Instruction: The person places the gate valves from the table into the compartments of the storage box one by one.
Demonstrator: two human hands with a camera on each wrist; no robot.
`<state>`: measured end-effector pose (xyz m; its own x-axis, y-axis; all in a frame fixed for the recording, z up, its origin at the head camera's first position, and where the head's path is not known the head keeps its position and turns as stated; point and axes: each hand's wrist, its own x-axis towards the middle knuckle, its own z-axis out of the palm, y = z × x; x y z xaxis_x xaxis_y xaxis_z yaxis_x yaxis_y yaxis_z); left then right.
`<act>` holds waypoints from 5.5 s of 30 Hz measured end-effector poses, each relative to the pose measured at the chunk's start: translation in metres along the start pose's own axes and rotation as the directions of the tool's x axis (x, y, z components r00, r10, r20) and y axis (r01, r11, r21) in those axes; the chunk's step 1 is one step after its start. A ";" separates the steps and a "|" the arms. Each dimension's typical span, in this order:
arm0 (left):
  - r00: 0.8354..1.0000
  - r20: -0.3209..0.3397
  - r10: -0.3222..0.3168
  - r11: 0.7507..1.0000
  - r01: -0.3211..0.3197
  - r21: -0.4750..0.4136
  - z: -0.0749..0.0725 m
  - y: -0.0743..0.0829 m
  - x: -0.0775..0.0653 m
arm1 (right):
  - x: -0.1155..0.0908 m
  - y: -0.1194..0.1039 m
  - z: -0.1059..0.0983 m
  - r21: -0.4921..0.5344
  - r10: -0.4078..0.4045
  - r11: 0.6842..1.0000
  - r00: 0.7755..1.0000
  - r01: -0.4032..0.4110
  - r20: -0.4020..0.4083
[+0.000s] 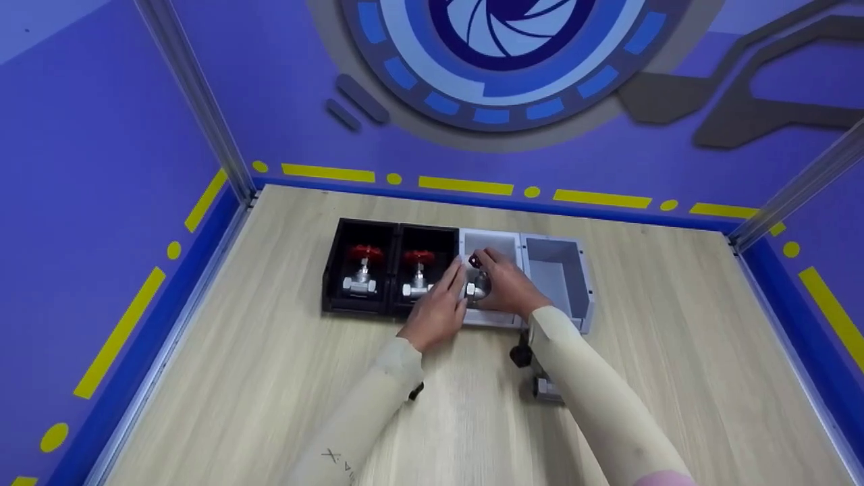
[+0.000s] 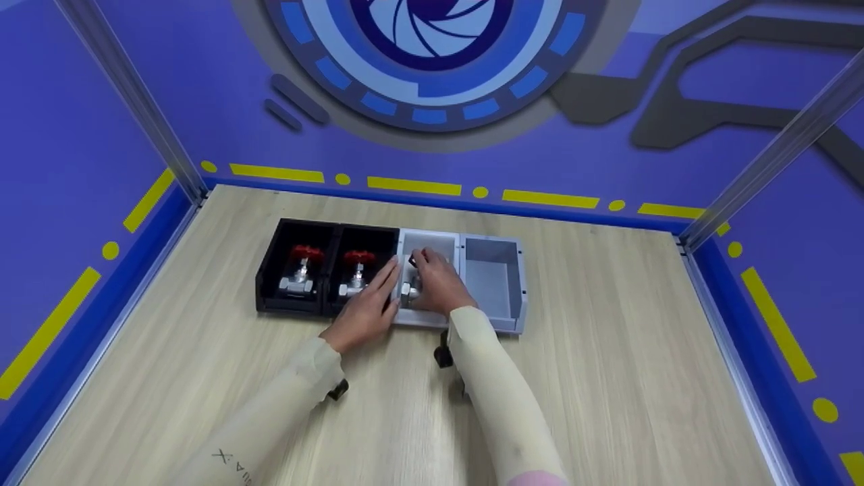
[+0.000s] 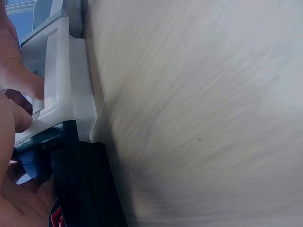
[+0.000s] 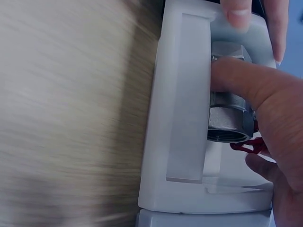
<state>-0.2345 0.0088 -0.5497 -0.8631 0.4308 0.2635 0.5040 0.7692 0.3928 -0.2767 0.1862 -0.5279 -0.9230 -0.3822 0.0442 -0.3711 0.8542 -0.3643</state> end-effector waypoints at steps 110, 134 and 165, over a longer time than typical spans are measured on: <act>1.000 0.005 -0.005 1.000 0.006 -0.028 0.002 0.001 0.000 | 0.001 -0.015 -0.003 -0.100 0.004 0.995 1.000 -0.002 0.018; 0.995 0.072 -0.064 0.997 0.066 -0.032 -0.005 0.004 0.003 | -0.015 -0.002 -0.030 0.083 0.051 0.996 0.992 -0.042 -0.117; 1.000 0.014 -0.006 0.994 0.005 0.110 -0.005 0.022 0.013 | -0.031 0.014 -0.047 0.060 0.167 0.985 0.979 -0.161 -0.118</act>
<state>-0.2345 0.0288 -0.5330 -0.8667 0.4323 0.2489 0.4930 0.8185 0.2950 -0.2585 0.2267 -0.4906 -0.9775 -0.1898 0.0925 -0.2111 0.8818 -0.4217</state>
